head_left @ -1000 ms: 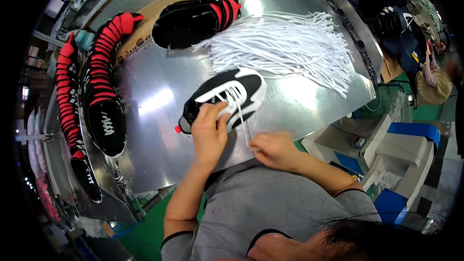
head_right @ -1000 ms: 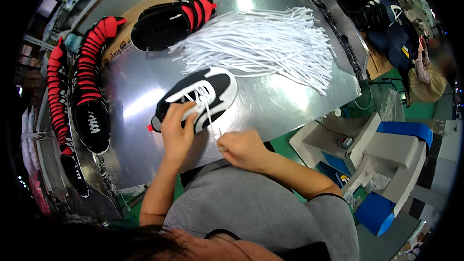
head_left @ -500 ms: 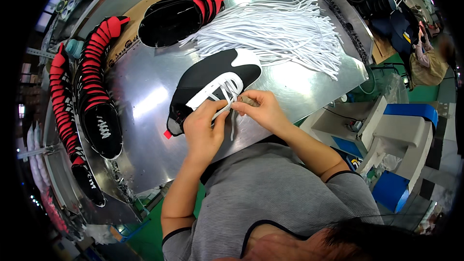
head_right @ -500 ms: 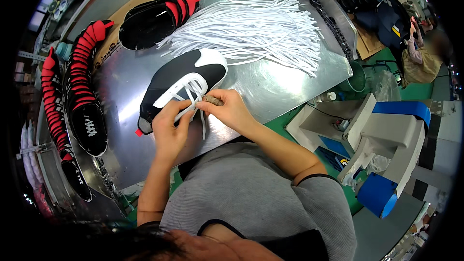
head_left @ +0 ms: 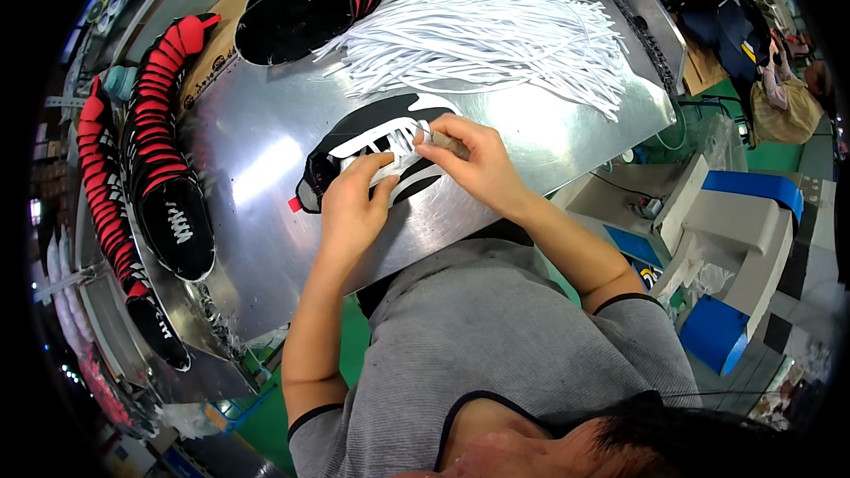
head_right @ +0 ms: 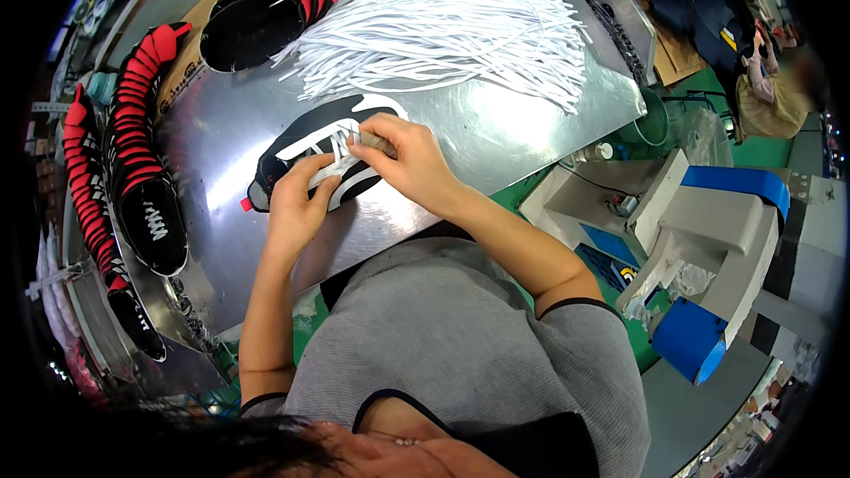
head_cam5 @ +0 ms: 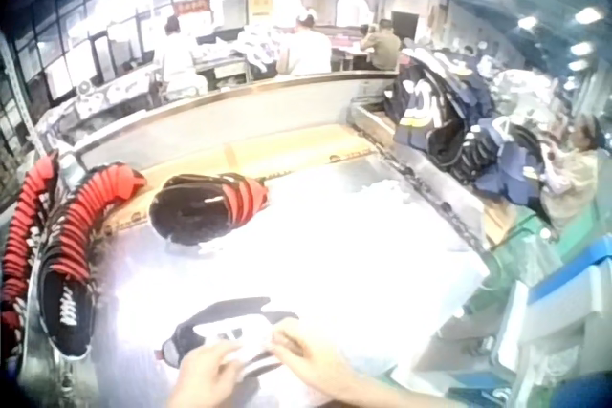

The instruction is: The person laces a black and white shoe component by hand, pulling white laces through eyelets and organizing a pile of laces on the workstation.

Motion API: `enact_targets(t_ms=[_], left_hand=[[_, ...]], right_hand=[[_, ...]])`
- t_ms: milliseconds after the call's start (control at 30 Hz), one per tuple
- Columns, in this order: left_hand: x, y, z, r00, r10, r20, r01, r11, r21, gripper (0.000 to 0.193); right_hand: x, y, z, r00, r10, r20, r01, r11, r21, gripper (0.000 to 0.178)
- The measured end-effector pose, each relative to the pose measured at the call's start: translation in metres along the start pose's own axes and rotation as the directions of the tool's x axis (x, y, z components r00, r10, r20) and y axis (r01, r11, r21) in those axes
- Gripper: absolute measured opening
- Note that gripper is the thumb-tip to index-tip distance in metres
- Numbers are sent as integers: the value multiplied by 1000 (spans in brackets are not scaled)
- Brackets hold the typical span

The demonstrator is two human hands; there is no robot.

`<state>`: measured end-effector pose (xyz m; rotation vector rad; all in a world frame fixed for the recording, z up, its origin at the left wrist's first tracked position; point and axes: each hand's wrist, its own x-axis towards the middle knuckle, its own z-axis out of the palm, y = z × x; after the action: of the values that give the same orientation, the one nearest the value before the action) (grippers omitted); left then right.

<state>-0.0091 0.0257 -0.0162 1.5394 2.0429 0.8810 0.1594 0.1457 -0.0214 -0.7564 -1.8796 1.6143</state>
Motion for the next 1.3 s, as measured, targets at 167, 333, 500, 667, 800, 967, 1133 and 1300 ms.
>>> enact_targets(t_ms=[167, 333, 500, 667, 800, 967, 1133, 1300], left_hand=[[5, 7, -7, 992, -88, 89, 93, 994, -57, 31], [5, 0, -6, 984, -147, 95, 158, 980, -122, 32], [7, 7, -5, 984, -157, 89, 166, 981, -104, 33], [8, 11, -1, 971, -224, 81, 231, 969, -91, 32], [7, 6, 7, 983, -180, -23, 181, 983, 14, 29], [7, 10, 7, 983, -179, -52, 181, 983, 37, 26], [7, 12, 8, 984, -169, -62, 172, 984, 48, 25], [5, 10, 10, 991, -110, -74, 112, 994, 19, 23]], right_hand=[[7, 13, 6, 992, -123, -12, 120, 983, -136, 12], [5, 5, -3, 998, -40, 53, 42, 999, -21, 11], [11, 14, 6, 977, -212, 0, 206, 951, -229, 10], [11, 23, 13, 963, -267, -28, 248, 925, -287, 11], [6, 18, 13, 981, -183, -59, 166, 961, -222, 14], [-22, 12, 0, 1000, -4, 8, 5, 987, -158, 18], [-29, 14, 1, 997, 63, 45, -51, 972, -228, 16], [-24, 17, 2, 997, 47, 64, -31, 971, -238, 15]])
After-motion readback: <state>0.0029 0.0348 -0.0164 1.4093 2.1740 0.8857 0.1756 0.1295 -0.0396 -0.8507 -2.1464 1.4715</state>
